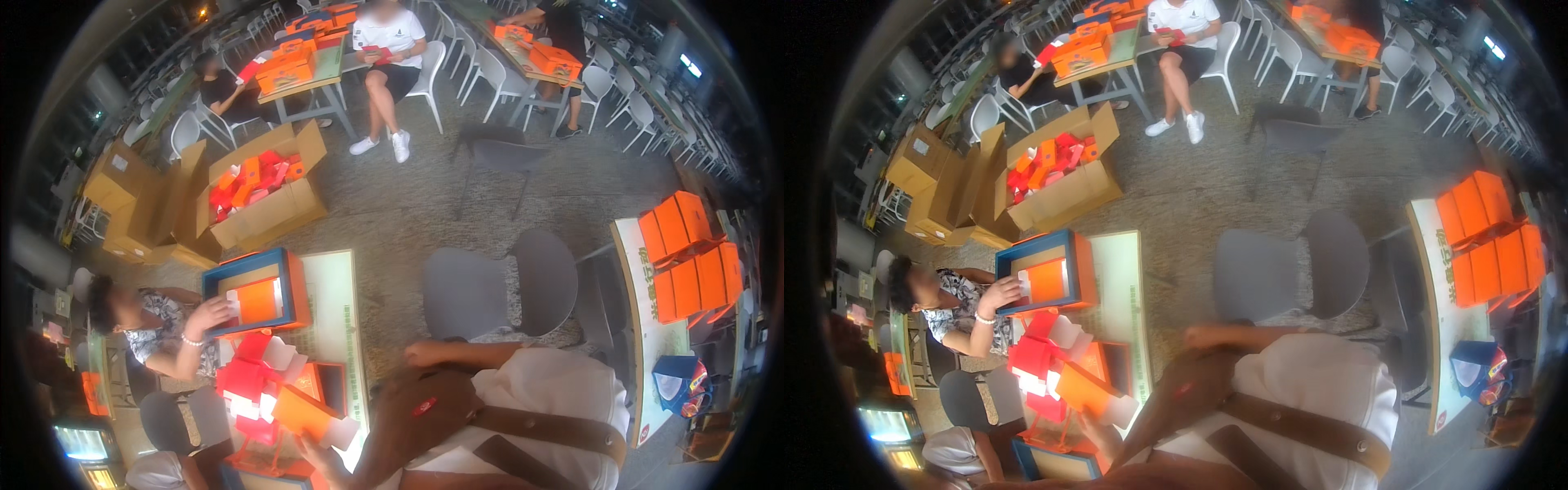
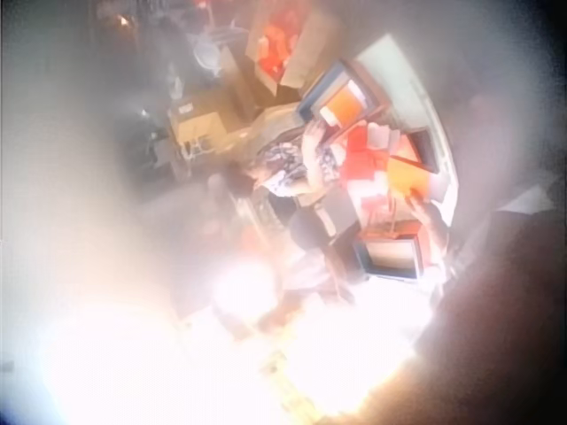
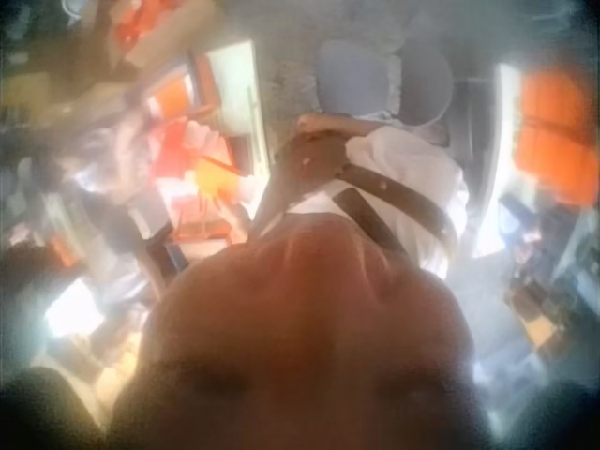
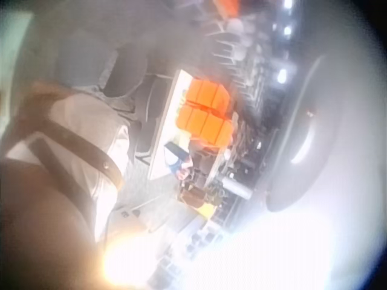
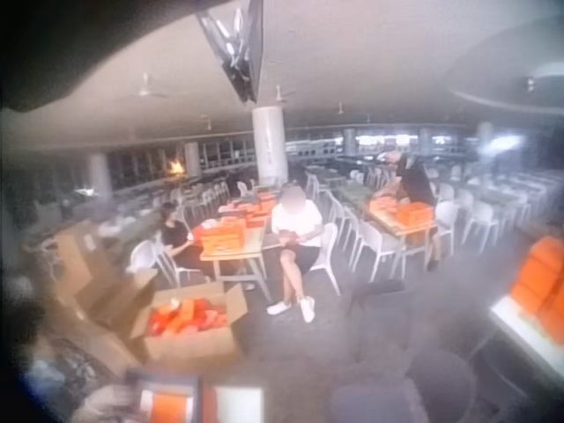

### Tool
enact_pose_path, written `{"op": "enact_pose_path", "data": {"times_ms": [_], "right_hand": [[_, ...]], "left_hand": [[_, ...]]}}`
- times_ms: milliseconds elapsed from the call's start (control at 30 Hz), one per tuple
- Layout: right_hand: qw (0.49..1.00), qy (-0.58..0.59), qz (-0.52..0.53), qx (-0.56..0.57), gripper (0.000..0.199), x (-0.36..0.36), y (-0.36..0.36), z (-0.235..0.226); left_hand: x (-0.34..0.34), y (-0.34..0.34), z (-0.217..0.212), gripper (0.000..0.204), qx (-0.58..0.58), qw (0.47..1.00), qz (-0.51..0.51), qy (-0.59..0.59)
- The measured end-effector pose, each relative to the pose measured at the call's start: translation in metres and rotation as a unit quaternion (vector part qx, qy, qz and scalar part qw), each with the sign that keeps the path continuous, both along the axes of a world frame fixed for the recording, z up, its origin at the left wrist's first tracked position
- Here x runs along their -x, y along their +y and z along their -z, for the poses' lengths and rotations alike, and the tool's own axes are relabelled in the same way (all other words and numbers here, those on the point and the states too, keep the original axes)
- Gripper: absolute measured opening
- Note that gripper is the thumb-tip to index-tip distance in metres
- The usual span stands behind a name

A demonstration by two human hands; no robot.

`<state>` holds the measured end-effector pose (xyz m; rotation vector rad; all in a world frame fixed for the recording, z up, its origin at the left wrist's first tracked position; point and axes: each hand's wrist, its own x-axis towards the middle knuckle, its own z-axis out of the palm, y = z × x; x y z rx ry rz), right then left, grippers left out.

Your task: The person assembles orange and red cardboard boxes by folding flaps and tucking tabs. They place the assembled boxes into an orange tote bag and arrange them on the table.

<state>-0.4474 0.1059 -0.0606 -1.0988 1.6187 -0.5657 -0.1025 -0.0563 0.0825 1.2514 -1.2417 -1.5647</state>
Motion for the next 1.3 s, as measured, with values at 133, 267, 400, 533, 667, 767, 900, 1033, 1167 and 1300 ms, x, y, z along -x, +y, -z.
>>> {"op": "enact_pose_path", "data": {"times_ms": [133,267,400,533,667,767,900,1033,1167,1300], "right_hand": [[1.0,0.023,0.005,-0.021,0.031,0.004,-0.002,-0.001],[0.997,0.065,-0.026,-0.038,0.03,-0.005,-0.013,0.004],[0.993,0.087,-0.052,-0.065,0.028,-0.014,-0.027,-0.005],[0.993,0.067,-0.083,-0.043,0.028,-0.006,-0.032,0.009],[0.98,0.142,-0.14,0.002,0.028,0.011,-0.034,0.027],[0.961,0.193,-0.199,0.009,0.027,0.02,-0.054,0.011],[0.972,0.162,-0.167,0.022,0.028,0.034,-0.079,0.014],[0.98,0.124,-0.151,0.033,0.027,0.032,-0.11,0.005],[0.969,0.124,-0.212,0.04,0.026,0.028,-0.144,0.01],[0.934,0.119,-0.326,0.08,0.027,0.053,-0.181,0.059]], "left_hand": [[-0.002,0.007,-0.008,0.062,-0.012,1.0,-0.002,-0.019],[-0.006,0.001,-0.01,0.06,-0.036,0.999,-0.022,0.012],[-0.008,-0.022,0.01,0.057,0.018,0.998,-0.011,-0.06],[0.019,-0.059,0.004,0.053,-0.008,1.0,-0.004,-0.001],[0.042,-0.092,-0.005,0.053,-0.026,0.998,-0.02,0.063],[0.055,-0.101,-0.028,0.056,-0.016,0.995,-0.026,0.094],[0.05,-0.111,-0.019,0.063,-0.024,0.999,-0.025,0.04],[0.056,-0.112,-0.032,0.067,-0.043,0.998,-0.04,0.002],[0.068,-0.118,-0.041,0.069,-0.056,0.996,-0.075,0.003],[0.089,-0.125,-0.059,0.067,-0.011,0.996,-0.081,-0.02]]}}
